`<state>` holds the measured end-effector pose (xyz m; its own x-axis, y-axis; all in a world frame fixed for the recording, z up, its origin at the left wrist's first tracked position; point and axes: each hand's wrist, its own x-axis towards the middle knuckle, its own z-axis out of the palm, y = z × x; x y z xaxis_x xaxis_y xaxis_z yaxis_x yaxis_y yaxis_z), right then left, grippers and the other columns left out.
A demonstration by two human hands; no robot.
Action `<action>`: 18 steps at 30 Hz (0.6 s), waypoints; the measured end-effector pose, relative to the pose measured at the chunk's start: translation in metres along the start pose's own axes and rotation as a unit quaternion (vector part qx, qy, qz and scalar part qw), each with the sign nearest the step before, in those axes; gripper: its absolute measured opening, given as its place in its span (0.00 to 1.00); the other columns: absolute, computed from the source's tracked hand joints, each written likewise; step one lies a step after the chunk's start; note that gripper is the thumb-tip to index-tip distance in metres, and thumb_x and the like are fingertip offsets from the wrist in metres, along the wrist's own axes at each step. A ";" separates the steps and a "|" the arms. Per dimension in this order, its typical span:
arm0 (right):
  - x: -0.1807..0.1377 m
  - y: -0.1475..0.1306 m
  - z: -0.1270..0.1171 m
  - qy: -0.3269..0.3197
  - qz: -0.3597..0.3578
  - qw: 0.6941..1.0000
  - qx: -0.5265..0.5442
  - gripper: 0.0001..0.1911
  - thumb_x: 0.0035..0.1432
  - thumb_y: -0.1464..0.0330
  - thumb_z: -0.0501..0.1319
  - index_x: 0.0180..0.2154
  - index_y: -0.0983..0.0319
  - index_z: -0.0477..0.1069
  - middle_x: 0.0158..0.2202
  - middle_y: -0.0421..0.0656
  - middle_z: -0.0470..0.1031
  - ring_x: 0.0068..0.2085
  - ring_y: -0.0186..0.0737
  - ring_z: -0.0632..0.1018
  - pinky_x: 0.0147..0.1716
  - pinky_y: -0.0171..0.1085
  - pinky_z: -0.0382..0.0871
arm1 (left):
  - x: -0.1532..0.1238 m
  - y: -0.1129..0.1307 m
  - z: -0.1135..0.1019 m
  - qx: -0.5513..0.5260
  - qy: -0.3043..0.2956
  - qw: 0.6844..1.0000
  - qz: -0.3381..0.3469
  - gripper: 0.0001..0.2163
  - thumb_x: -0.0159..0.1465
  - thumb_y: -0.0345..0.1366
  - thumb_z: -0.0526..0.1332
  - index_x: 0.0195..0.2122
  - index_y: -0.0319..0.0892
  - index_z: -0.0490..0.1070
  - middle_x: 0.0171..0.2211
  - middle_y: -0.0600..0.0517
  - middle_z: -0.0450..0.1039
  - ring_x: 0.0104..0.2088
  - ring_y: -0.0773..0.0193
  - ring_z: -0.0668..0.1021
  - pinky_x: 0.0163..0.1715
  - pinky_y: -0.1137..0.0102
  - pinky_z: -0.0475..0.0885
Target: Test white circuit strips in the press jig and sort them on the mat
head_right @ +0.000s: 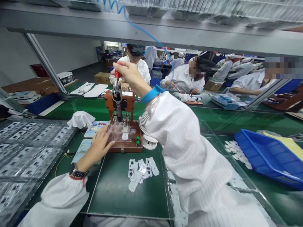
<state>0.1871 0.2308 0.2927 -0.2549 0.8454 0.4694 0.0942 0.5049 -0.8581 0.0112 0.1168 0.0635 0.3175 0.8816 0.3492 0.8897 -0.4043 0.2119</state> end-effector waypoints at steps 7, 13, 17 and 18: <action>-0.114 0.012 0.023 -0.052 -0.273 0.951 -0.136 0.12 0.62 0.75 0.52 0.47 0.59 0.65 0.49 0.46 0.71 0.54 0.42 0.71 0.55 0.46 0.66 | -0.038 -0.082 -0.001 0.009 -0.044 0.990 -0.135 0.23 0.66 0.41 0.50 0.62 0.43 0.59 0.66 0.41 0.50 0.64 0.44 0.55 0.57 0.48 0.56; -0.147 0.060 0.052 0.022 -0.294 0.925 -0.240 0.20 0.56 0.82 0.46 0.45 0.58 0.64 0.58 0.45 0.63 0.66 0.45 0.55 0.61 0.57 0.57 | -0.029 -0.102 0.012 -0.003 -0.104 0.987 -0.125 0.22 0.68 0.42 0.46 0.62 0.47 0.60 0.66 0.41 0.49 0.65 0.44 0.54 0.57 0.47 0.54; -0.149 0.057 0.051 0.000 -0.312 0.918 -0.247 0.26 0.55 0.83 0.47 0.52 0.57 0.62 0.62 0.46 0.58 0.67 0.46 0.52 0.62 0.57 0.54 | -0.022 -0.101 0.018 0.029 -0.109 0.989 -0.098 0.21 0.69 0.41 0.46 0.63 0.49 0.59 0.66 0.41 0.49 0.65 0.43 0.53 0.57 0.48 0.54; -0.153 0.057 0.050 -0.004 -0.313 0.917 -0.247 0.27 0.56 0.83 0.47 0.54 0.56 0.60 0.64 0.45 0.55 0.67 0.46 0.51 0.63 0.57 0.54 | -0.022 -0.100 0.017 0.039 -0.109 0.989 -0.093 0.21 0.69 0.41 0.46 0.63 0.49 0.59 0.66 0.42 0.49 0.65 0.43 0.53 0.57 0.48 0.55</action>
<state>0.1836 0.1218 0.1622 -0.4158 0.3618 0.8344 0.3508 0.9103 -0.2199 -0.0793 0.1426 0.0187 0.2016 0.9739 0.1041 0.9593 -0.2178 0.1797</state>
